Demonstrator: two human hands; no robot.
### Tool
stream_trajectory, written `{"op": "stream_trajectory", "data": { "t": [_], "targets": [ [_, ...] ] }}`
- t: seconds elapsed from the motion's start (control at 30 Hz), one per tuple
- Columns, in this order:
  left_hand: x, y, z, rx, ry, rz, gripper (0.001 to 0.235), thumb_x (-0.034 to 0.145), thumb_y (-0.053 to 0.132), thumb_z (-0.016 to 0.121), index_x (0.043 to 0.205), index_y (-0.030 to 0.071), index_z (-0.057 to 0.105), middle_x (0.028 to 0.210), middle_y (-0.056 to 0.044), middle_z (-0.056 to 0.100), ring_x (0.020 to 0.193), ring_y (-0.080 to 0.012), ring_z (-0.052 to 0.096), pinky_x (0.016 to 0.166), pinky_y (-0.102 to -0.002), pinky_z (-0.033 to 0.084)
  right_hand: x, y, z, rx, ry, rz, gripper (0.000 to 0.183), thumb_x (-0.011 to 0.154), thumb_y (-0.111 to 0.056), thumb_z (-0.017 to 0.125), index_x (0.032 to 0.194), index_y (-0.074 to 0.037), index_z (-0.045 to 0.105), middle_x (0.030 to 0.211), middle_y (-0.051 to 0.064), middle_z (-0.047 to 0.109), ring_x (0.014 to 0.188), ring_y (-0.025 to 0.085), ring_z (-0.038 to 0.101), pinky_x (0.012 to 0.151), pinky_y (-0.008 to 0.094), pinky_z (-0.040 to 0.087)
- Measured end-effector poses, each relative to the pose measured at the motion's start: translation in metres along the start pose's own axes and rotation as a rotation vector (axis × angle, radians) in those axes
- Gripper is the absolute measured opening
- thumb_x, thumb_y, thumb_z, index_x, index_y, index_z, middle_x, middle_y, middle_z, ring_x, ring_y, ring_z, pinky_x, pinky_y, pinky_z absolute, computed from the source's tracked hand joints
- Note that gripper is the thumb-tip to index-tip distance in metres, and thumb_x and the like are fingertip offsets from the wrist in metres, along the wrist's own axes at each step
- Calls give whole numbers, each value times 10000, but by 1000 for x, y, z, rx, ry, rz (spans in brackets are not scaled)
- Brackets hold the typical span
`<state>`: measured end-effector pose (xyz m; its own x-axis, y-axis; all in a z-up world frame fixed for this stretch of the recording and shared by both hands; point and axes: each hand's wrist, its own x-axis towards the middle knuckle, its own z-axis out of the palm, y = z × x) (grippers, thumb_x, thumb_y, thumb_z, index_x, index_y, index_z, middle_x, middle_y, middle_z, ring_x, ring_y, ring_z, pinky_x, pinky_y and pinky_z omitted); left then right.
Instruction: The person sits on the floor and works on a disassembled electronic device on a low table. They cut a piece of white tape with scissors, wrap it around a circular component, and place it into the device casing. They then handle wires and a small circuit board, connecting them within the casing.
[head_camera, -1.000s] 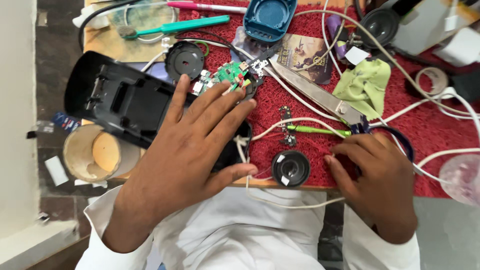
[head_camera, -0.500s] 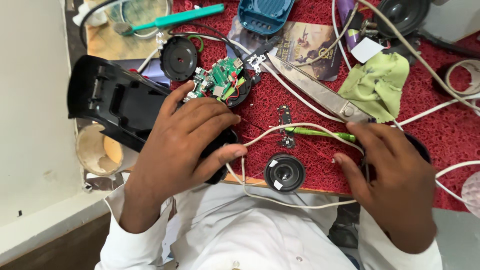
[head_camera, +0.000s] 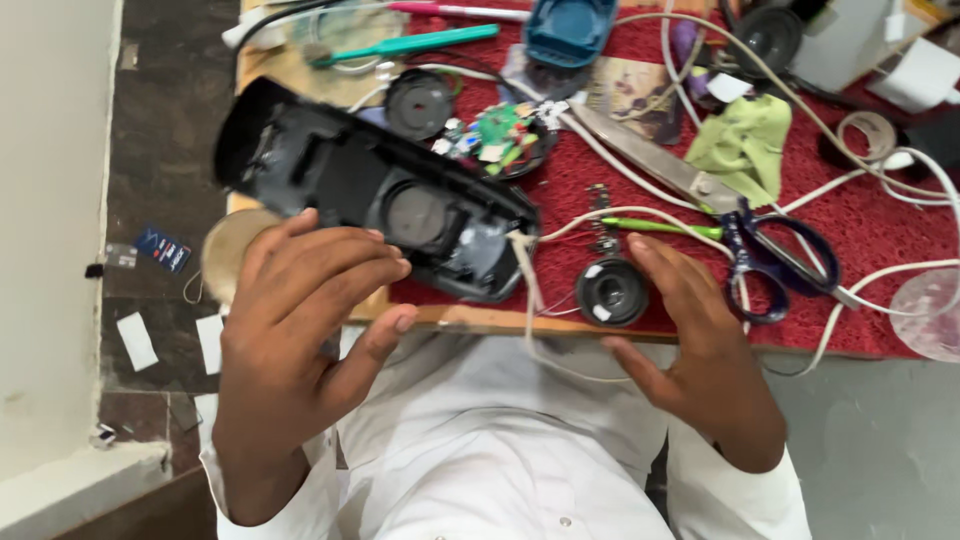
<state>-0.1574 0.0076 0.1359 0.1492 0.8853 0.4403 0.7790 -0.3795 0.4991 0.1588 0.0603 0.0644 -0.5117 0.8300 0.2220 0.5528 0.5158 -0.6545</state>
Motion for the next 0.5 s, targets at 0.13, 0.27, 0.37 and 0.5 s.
{"op": "stream_trajectory", "data": {
  "t": [0.13,0.27,0.37,0.5],
  "targets": [
    [-39,-8,-23,9,106,-79,256,890,194,804,1081,43,724,1126,-78,718,1138,-257,693,1138,-483,468,4,-5,10,-77,-15,43,800,750,-87,806,1478,-43,479,1417,202,582,1274,397,591,1045,429,486],
    [-67,-17,-39,-20,217,-119,207,905,168,799,1049,38,723,1086,-74,726,1116,-252,706,1091,-446,498,8,-8,8,-115,-2,68,752,715,-25,826,1413,-50,548,1330,169,652,1198,340,664,998,401,525],
    [-83,-26,-44,-57,279,-181,184,915,157,791,1036,37,724,1074,-71,740,1101,-243,715,1093,-427,511,6,-13,13,98,48,97,740,744,63,782,1430,-45,528,1352,176,645,1240,296,655,1056,387,527],
    [-88,-37,-41,-105,307,-173,175,906,146,796,1019,32,725,1050,-76,739,1074,-250,713,1050,-415,511,4,-17,5,461,90,90,820,767,149,741,1497,-80,445,1350,155,610,1245,230,643,1068,355,551]
  ]
}}
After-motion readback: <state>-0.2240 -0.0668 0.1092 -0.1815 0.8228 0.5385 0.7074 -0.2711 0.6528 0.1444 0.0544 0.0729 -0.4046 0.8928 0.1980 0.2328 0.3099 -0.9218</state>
